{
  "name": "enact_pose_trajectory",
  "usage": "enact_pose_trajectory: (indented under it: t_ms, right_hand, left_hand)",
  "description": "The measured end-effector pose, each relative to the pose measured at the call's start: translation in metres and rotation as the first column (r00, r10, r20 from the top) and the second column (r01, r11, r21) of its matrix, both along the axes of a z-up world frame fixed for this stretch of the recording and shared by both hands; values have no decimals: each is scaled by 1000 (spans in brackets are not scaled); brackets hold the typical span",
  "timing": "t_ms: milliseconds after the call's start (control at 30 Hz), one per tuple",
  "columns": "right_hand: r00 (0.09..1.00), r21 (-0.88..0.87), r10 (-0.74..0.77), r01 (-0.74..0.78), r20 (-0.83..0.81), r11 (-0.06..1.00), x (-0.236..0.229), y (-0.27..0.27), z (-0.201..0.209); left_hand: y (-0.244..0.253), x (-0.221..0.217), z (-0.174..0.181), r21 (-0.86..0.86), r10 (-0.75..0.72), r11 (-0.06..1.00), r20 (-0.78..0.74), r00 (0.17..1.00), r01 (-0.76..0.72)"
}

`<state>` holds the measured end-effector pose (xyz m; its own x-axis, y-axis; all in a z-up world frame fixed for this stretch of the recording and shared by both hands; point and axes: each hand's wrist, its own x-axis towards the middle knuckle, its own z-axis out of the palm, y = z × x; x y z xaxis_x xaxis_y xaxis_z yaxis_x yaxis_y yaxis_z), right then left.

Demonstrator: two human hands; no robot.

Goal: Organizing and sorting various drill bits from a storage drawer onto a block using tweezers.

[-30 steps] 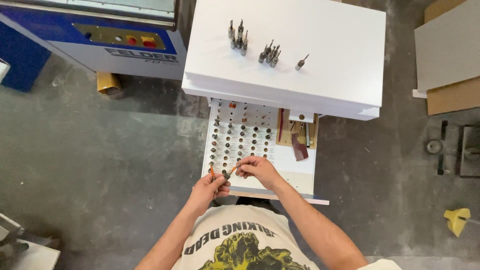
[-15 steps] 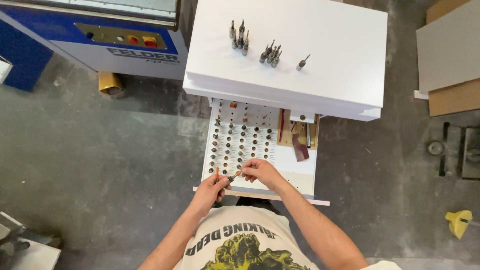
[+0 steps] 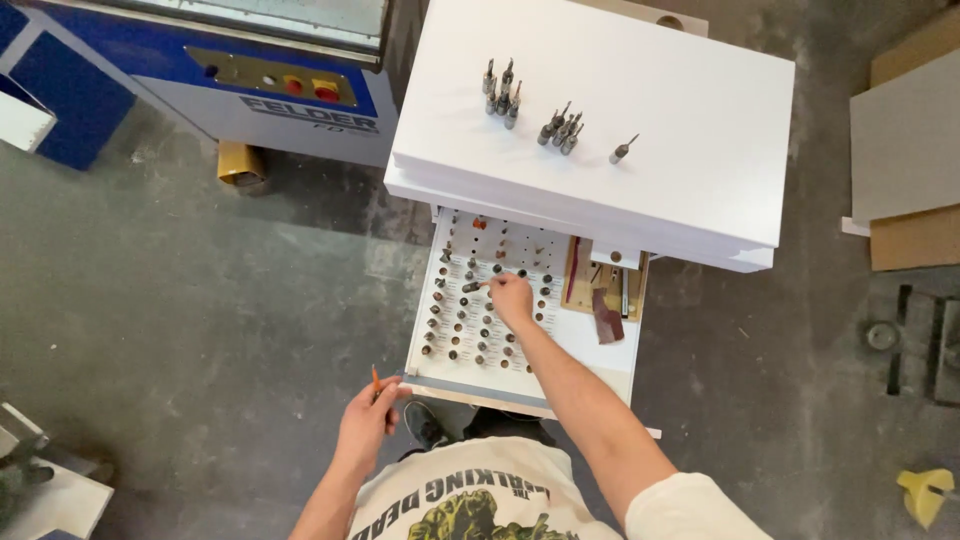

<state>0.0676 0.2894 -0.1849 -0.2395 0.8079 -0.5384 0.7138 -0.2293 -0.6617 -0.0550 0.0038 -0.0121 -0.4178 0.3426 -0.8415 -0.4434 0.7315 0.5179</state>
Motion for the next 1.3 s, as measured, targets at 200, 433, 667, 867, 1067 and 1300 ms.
enact_pose_trajectory:
  t_ms: [200, 433, 667, 867, 1067, 1300]
  right_hand:
    - [990, 117, 100, -111, 100, 987, -7, -7, -43]
    - [836, 352, 500, -549, 225, 759, -25, -16, -71]
    - [693, 182, 556, -686, 458, 705, -42, -15, -84]
    - [809, 214, 495, -569, 317, 794, -36, -18, -60]
    - [902, 231, 409, -431, 139, 872, -16, -23, -33]
    - [989, 276, 119, -91, -89, 957, 15, 34, 55]
  left_hand:
    - [-41, 5, 7, -63, 183, 981, -15, 983, -184]
    - [-63, 10, -8, -57, 277, 960, 19, 961, -276]
    - [-57, 13, -2, -78, 304, 951, 44, 952, -300]
    - [-47, 9, 9, -114, 262, 961, 74, 962, -253]
    - [-44, 8, -4, -100, 267, 960, 66, 961, -260]
    - [-37, 8, -7, -95, 214, 974, 71, 974, -207]
